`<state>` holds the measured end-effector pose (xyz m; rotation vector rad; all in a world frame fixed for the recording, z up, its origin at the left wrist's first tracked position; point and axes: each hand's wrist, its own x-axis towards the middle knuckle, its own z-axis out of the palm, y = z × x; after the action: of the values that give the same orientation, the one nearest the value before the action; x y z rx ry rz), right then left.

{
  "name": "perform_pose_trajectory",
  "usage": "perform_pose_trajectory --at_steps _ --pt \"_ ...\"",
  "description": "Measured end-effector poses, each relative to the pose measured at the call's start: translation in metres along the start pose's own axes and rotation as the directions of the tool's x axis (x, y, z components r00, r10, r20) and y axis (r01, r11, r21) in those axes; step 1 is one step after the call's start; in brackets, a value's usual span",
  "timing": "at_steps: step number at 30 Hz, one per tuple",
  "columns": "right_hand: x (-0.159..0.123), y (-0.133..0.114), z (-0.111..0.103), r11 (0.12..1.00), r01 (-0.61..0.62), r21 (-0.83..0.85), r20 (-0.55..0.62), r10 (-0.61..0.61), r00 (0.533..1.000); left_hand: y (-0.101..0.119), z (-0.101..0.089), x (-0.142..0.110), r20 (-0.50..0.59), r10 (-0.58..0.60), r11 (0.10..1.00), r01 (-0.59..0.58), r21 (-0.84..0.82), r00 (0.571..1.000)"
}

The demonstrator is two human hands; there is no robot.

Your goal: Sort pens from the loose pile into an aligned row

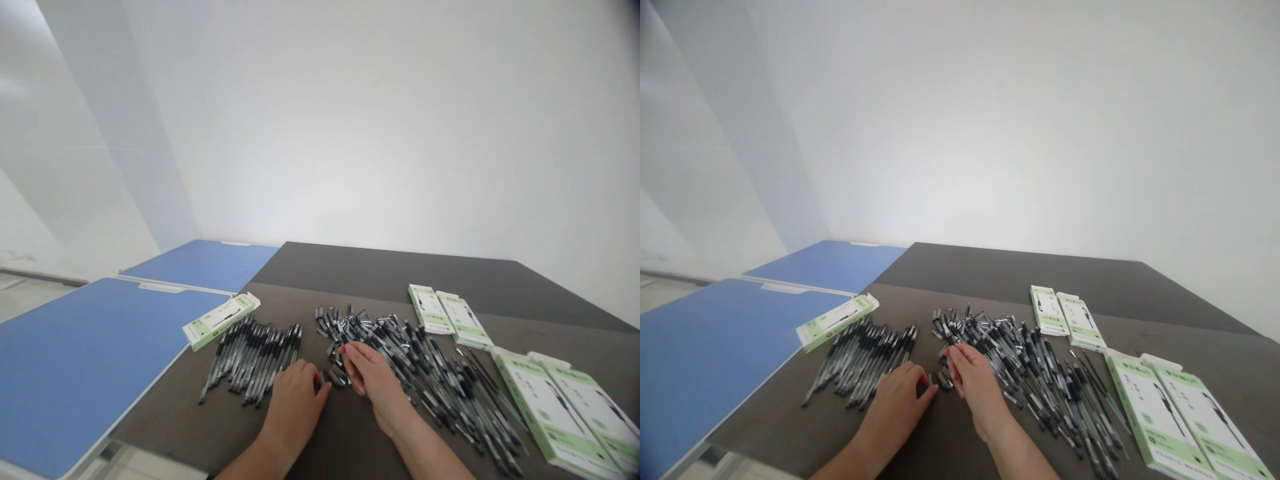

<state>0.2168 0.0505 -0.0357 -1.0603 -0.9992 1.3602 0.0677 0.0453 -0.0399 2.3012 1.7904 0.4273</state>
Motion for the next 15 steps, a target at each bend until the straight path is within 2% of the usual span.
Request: perform_pose_trajectory --at_steps 3,9,15 --pt "-0.001 -0.002 0.001 1.0 -0.004 -0.02 -0.006 0.004 1.0 -0.004 -0.003 0.001 0.033 0.006 0.999 -0.007 0.052 0.999" --pt "-0.004 -0.006 0.004 0.998 -0.001 -0.067 -0.008 0.001 1.0 -0.008 -0.007 0.001 0.018 0.031 0.992 -0.033 0.123 0.999" --pt "-0.003 -0.008 0.003 0.995 -0.012 -0.097 -0.014 0.011 1.0 -0.013 0.0 0.008 0.02 0.047 0.997 -0.048 0.058 0.999"
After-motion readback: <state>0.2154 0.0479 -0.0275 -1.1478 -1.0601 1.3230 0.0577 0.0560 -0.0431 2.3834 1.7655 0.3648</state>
